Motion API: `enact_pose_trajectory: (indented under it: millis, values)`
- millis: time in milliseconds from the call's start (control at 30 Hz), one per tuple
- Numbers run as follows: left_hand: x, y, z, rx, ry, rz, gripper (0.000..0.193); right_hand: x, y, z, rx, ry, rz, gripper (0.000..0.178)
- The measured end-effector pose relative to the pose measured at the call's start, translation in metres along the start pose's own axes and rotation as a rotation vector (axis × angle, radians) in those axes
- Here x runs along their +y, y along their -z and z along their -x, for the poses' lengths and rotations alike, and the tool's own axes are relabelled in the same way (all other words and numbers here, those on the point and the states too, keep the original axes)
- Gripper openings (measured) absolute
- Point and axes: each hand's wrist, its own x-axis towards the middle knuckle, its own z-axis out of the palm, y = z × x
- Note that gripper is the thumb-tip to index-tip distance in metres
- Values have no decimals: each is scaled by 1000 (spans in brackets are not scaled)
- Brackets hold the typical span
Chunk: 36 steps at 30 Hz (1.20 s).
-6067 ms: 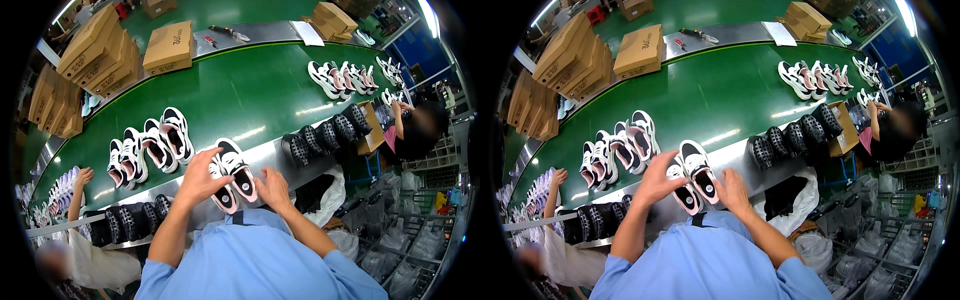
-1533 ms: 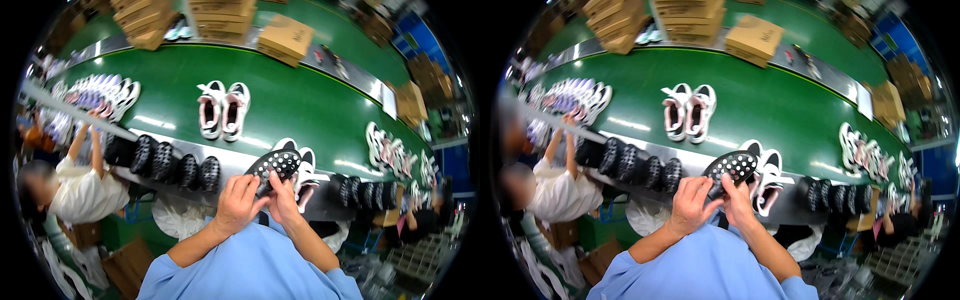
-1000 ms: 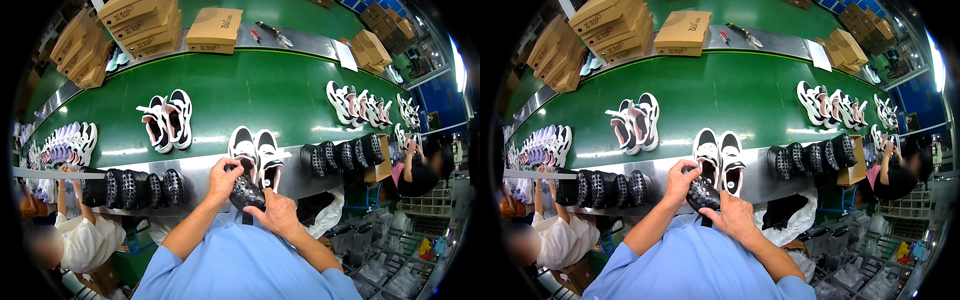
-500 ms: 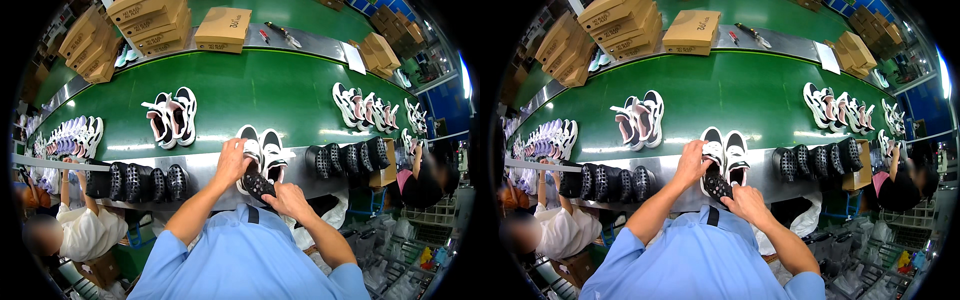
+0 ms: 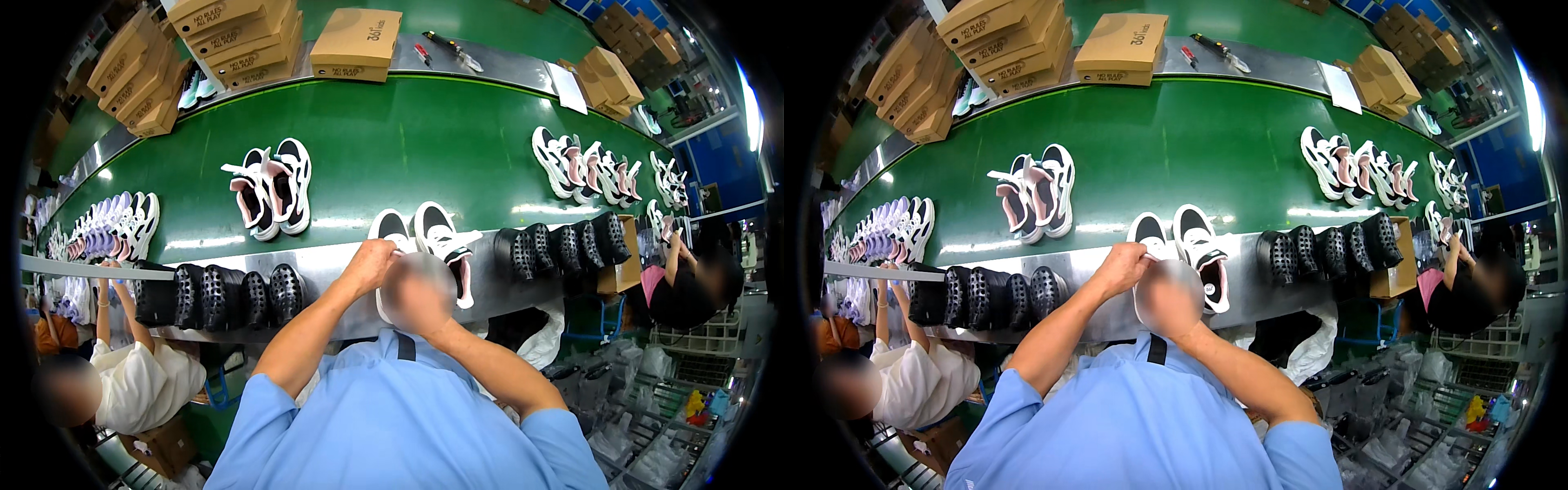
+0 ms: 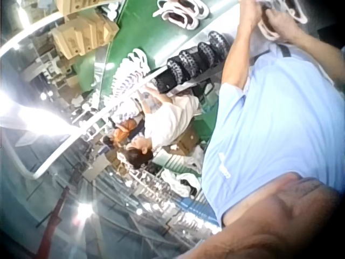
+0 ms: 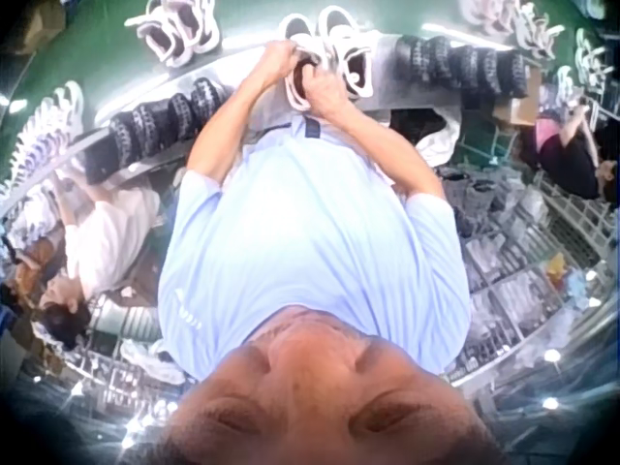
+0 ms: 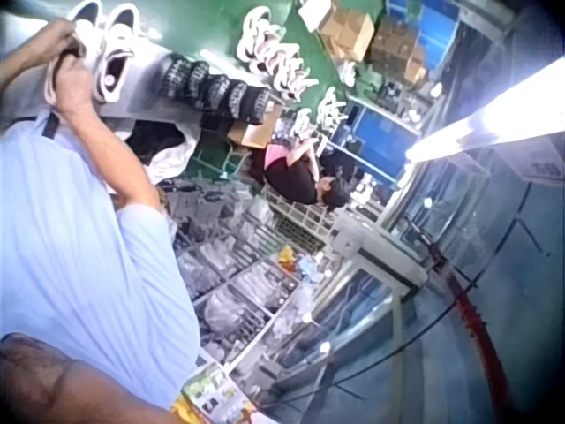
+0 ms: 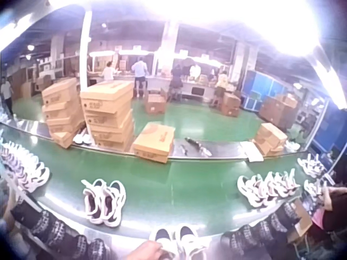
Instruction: The person picks up shoes from a conveyor belt, checks the interior and exterior, and moves them to another section of the line.
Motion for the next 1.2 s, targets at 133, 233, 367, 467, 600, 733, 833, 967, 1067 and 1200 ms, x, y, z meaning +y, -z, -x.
enact_pose_trajectory:
  millis: [133, 233, 367, 467, 600, 733, 833, 967, 1067, 1200]
  values:
    - [0, 6, 6, 8, 83, -2, 18, -30, 33, -16, -65, -145, -44, 14]
    - [-1, 2, 6, -4, 111, -4, 18, -26, 18, -11, -102, -285, -38, 14]
    - [-7, 2, 1, -64, 72, 39, 16, -10, -7, -3, -202, -358, -120, 15]
    - [-11, 2, -4, -126, 52, 73, 15, 2, -45, 12, -21, -286, 77, 19]
    - [-23, 8, -5, -98, 56, 123, 16, 4, -39, 15, 39, -305, -78, 24]
    - [-18, 14, 13, -119, 103, 133, 30, -8, -6, 5, 124, -342, -103, 30]
    - [-7, -1, 35, 2, -25, 82, 64, 13, -23, 10, -158, -303, -159, 27]
    - [6, -21, 54, 20, 513, -74, 83, 12, -56, 15, -142, -92, 68, 19]
    - [-17, -36, 54, 111, 555, -266, 75, 14, -68, 13, -122, -80, 74, 17]
    - [-15, -22, 68, 167, 503, -29, 62, -2, -32, -15, -203, -468, -287, 44]
